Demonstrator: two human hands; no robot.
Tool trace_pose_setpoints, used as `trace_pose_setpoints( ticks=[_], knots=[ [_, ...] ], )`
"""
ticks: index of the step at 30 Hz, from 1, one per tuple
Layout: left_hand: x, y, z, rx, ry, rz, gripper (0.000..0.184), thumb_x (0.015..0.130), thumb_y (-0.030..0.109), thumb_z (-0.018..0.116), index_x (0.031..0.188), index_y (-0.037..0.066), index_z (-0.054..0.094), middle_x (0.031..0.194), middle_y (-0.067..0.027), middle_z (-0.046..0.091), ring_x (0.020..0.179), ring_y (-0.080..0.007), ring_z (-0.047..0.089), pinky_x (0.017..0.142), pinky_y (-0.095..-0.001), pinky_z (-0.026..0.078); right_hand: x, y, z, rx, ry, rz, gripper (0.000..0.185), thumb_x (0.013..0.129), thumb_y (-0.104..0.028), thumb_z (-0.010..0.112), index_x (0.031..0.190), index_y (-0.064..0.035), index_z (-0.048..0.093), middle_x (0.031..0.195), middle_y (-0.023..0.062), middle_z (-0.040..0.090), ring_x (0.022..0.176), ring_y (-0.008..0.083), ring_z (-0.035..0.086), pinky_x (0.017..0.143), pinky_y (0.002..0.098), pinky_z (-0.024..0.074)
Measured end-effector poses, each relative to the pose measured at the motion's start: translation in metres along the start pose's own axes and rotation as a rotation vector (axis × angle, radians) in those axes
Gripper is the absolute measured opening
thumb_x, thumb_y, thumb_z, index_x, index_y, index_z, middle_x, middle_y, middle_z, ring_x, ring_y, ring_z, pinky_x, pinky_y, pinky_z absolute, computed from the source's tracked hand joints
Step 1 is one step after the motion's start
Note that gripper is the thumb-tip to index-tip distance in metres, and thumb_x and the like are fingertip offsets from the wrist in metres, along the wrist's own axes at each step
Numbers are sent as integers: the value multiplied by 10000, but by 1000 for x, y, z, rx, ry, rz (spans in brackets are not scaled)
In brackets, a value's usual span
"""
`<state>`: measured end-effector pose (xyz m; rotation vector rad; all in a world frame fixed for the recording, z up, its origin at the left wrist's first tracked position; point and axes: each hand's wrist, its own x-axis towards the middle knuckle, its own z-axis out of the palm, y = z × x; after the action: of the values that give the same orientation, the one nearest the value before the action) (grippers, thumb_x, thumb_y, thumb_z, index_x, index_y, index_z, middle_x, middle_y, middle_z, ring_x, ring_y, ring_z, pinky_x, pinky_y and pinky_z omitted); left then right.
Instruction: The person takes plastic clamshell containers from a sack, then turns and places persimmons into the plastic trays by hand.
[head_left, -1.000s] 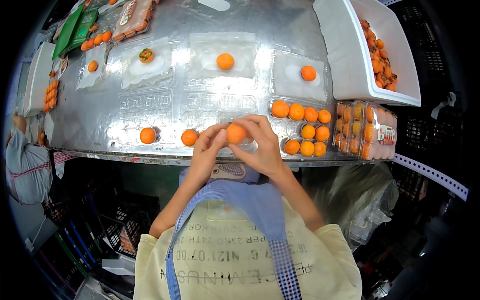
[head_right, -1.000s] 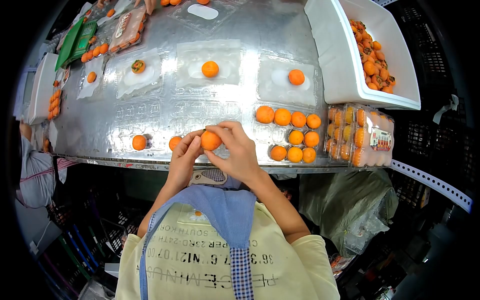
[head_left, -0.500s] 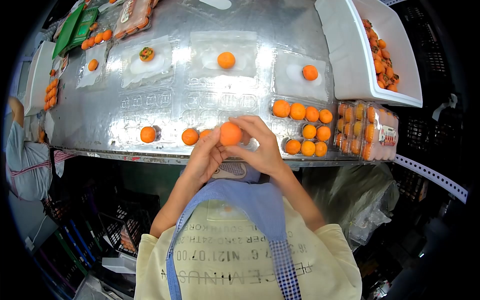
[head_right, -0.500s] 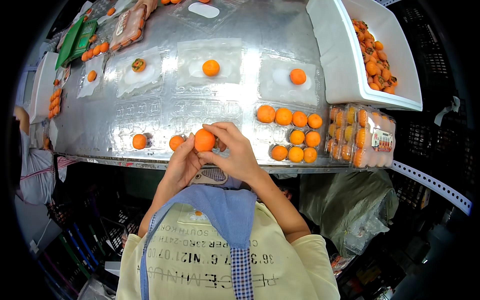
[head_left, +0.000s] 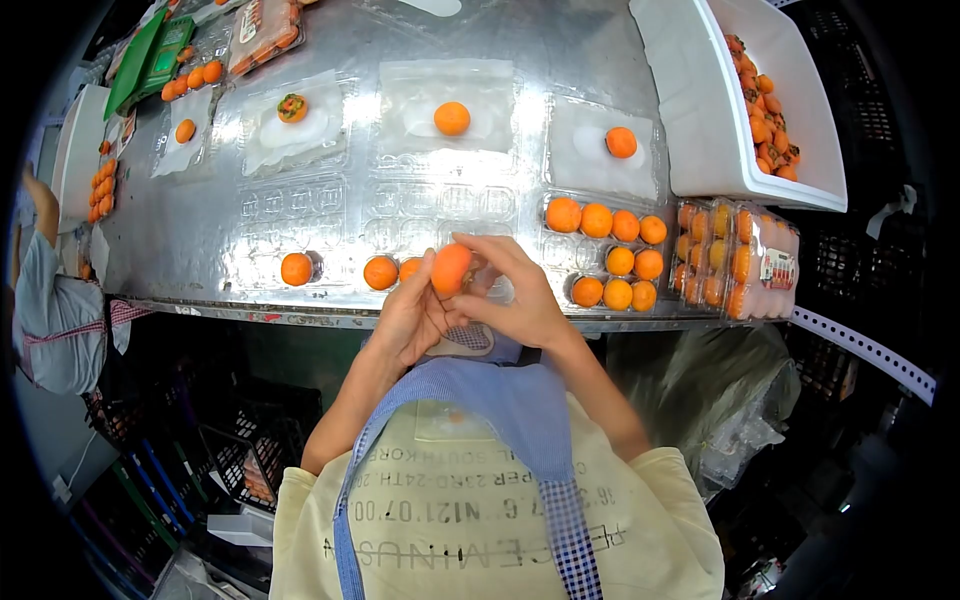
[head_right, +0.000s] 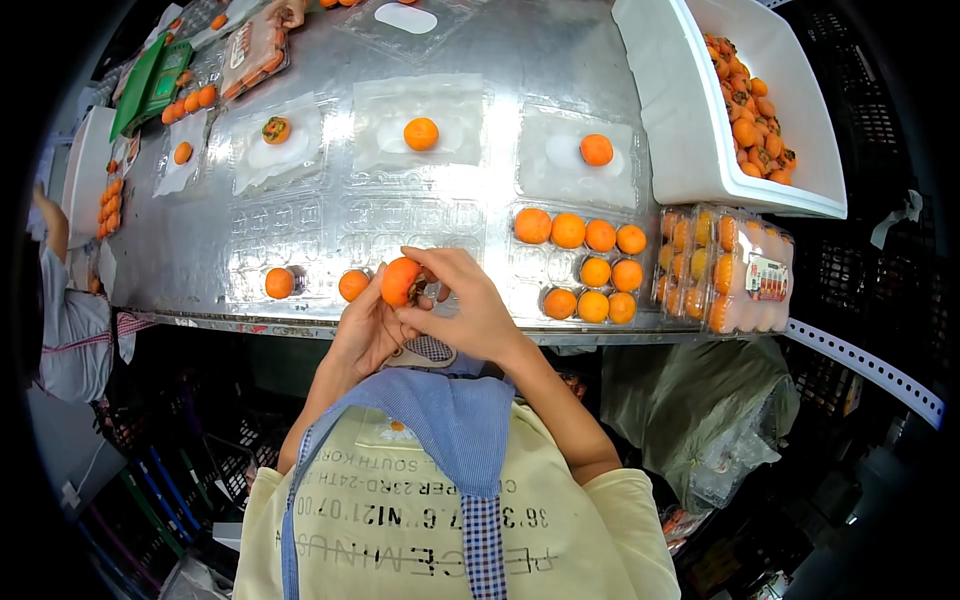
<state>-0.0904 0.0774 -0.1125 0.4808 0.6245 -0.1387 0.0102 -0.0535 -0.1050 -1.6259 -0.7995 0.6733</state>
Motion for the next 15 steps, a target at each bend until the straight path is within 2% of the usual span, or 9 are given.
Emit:
trace_pose_setpoints(
  ticks=[4, 7, 13, 15],
  knots=[
    [0, 1, -5, 138, -26, -10, 510, 998, 404, 245, 1172, -13, 481, 956, -130, 608, 753, -167, 628, 627, -262, 538, 0, 3, 3, -124, 35, -39, 577, 664, -126, 762, 1200, -56, 559, 1036, 81, 567, 836, 162, 568, 742, 259, 460],
    [-1, -1, 4, 259, 119, 48, 527, 998, 411, 227, 1160, -14, 493, 981, -130, 604, 785, -173, 615, 692, -293, 530, -1, -1, 3, -96, 48, -39, 549, 671, -106, 750, 1184, -45, 562, 1025, 88, 571, 823, 172, 570, 739, 271, 470],
    [-1, -5, 3, 402, 106, 167, 560, 988, 454, 216, 1142, 2, 509, 962, -118, 592, 820, -164, 585, 774, -311, 499, 1, 3, 6, -136, 112, -105, 513, 662, -97, 744, 1143, -34, 575, 1016, 88, 571, 866, 182, 583, 753, 280, 475],
    [-2, -7, 5, 386, 60, 153, 598, 977, 493, 202, 1137, 5, 509, 931, -109, 582, 773, -165, 587, 711, -304, 510, 1, 0, 7, -174, 122, -113, 505, 665, -105, 744, 1136, -34, 576, 1010, 85, 569, 880, 186, 585, 757, 280, 474]
  ],
)
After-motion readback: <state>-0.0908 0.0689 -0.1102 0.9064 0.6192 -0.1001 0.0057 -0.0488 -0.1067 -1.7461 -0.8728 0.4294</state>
